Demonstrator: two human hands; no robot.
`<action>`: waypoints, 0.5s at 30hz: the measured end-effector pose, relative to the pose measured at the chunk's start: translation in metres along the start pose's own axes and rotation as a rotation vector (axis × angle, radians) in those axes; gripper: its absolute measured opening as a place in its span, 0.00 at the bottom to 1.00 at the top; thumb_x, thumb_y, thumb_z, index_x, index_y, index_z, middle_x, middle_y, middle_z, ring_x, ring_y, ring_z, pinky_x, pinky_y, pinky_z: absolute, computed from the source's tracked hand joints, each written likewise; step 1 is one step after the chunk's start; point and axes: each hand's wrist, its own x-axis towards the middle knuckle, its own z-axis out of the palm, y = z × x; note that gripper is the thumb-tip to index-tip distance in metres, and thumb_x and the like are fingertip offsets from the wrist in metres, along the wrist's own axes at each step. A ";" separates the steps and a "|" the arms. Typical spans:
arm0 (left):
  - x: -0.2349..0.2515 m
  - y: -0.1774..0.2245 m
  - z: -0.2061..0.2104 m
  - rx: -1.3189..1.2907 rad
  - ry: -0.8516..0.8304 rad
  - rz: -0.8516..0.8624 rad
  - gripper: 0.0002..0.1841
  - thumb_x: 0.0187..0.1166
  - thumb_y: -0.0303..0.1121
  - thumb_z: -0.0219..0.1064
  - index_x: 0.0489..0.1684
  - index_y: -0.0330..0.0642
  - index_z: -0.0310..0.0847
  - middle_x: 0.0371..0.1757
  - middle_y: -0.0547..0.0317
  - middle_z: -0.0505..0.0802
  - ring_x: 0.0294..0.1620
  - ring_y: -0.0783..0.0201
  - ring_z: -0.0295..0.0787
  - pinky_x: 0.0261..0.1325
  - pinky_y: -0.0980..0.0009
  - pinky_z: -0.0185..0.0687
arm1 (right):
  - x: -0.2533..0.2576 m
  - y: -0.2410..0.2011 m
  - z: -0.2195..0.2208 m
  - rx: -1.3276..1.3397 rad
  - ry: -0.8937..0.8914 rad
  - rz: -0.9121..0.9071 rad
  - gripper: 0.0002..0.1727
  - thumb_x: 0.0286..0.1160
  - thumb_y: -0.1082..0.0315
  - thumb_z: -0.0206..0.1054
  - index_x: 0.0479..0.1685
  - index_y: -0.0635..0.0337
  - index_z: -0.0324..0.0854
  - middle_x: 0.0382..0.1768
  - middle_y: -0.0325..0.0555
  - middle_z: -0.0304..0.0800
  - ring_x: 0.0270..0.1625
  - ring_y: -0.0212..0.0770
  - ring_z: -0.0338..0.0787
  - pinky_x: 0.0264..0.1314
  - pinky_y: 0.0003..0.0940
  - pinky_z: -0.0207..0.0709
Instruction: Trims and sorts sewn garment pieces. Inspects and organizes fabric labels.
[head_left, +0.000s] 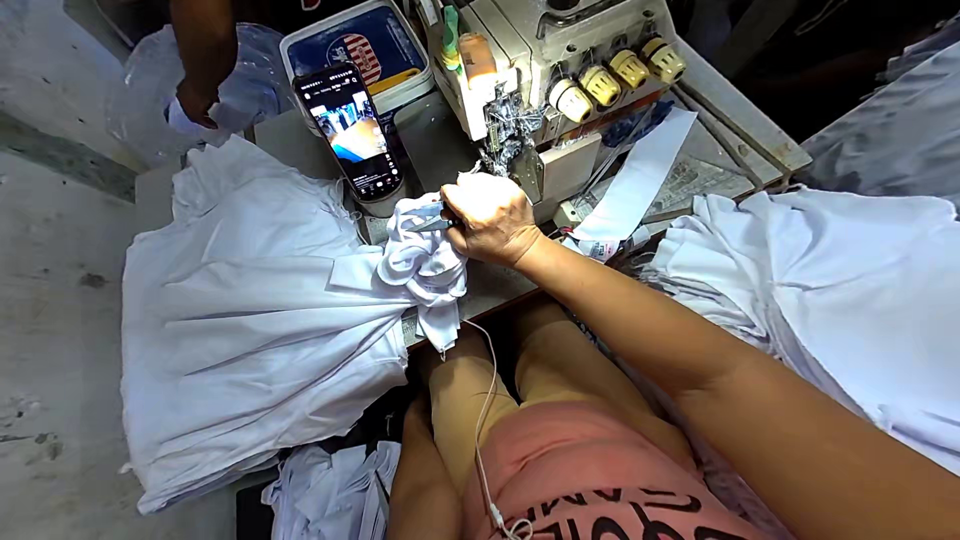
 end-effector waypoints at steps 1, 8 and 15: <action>-0.008 0.035 -0.010 0.023 -0.098 -0.262 0.19 0.97 0.33 0.44 0.72 0.28 0.71 0.62 0.42 0.86 0.55 0.63 0.83 0.61 0.70 0.77 | 0.000 0.000 0.000 -0.002 0.000 0.001 0.12 0.66 0.63 0.64 0.27 0.62 0.87 0.22 0.50 0.83 0.28 0.52 0.87 0.25 0.43 0.72; -0.011 0.055 -0.024 -0.057 -0.149 -0.461 0.19 0.97 0.34 0.45 0.77 0.36 0.70 0.70 0.46 0.84 0.62 0.59 0.81 0.67 0.63 0.75 | -0.001 0.001 0.001 0.004 -0.008 0.000 0.12 0.66 0.63 0.64 0.26 0.62 0.86 0.21 0.50 0.83 0.27 0.51 0.87 0.24 0.43 0.71; 0.063 -0.072 0.007 -0.060 -0.009 -0.034 0.18 0.92 0.34 0.53 0.60 0.25 0.80 0.52 0.39 0.90 0.47 0.58 0.87 0.51 0.64 0.83 | -0.001 0.000 0.001 -0.005 -0.007 0.011 0.11 0.66 0.64 0.63 0.27 0.61 0.87 0.22 0.50 0.84 0.28 0.51 0.88 0.25 0.44 0.72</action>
